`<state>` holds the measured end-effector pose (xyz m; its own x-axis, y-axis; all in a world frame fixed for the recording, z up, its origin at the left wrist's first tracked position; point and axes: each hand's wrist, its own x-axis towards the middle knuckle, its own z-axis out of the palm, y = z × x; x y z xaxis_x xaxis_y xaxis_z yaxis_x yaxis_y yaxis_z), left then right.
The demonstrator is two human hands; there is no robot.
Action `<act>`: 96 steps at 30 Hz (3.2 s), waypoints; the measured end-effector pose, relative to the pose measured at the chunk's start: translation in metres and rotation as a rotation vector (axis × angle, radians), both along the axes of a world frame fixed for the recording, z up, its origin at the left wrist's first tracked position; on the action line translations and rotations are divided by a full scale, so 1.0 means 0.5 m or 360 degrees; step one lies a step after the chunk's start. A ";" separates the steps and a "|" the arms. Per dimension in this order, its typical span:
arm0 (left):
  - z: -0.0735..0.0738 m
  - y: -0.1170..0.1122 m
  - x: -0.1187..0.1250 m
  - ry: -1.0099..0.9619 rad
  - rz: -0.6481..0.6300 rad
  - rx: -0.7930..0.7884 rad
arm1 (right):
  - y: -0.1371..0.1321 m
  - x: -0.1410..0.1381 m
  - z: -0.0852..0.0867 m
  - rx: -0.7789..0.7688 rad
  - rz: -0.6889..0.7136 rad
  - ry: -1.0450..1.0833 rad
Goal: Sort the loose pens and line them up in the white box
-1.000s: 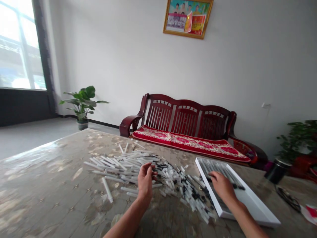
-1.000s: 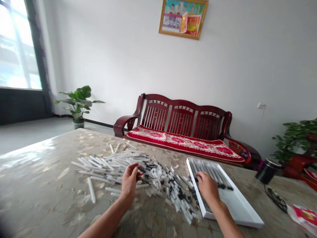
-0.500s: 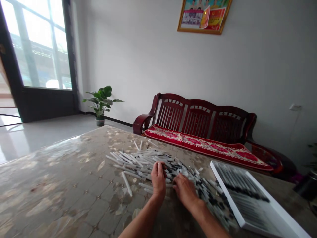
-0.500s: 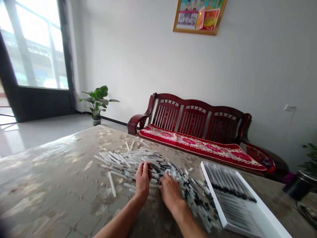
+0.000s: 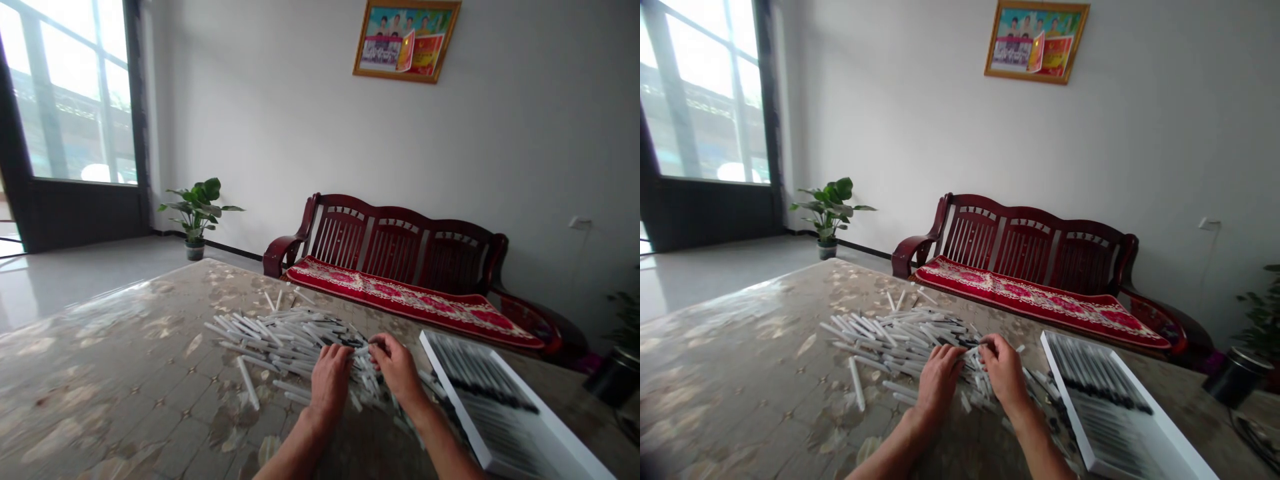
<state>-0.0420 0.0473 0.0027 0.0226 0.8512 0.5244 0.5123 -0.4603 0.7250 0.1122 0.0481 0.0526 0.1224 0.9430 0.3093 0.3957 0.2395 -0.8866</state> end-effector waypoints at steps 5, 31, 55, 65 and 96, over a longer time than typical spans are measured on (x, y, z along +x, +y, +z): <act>-0.012 0.018 0.007 -0.0714 0.0061 -0.0117 | -0.005 -0.024 -0.022 -0.0035 -0.0059 -0.0490; -0.003 0.039 0.012 -0.2244 -0.0038 -0.0832 | -0.042 0.033 -0.064 0.0453 -0.0307 -0.1185; 0.025 0.005 0.031 -0.2449 -0.0115 -0.1100 | -0.066 0.015 -0.108 0.0504 -0.0176 -0.0743; 0.015 0.002 0.038 -0.2203 -0.0197 -0.1092 | -0.073 0.025 -0.108 0.0530 -0.0154 -0.0784; 0.022 -0.030 0.068 -0.2286 -0.0344 -0.1385 | -0.096 0.241 -0.095 -0.0331 -0.0654 -0.1371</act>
<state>-0.0078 0.0325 0.0139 0.1251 0.9228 -0.3645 -0.7512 0.3280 0.5728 0.2324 -0.0001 0.0050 0.2640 0.9232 0.2792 0.9456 -0.1907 -0.2636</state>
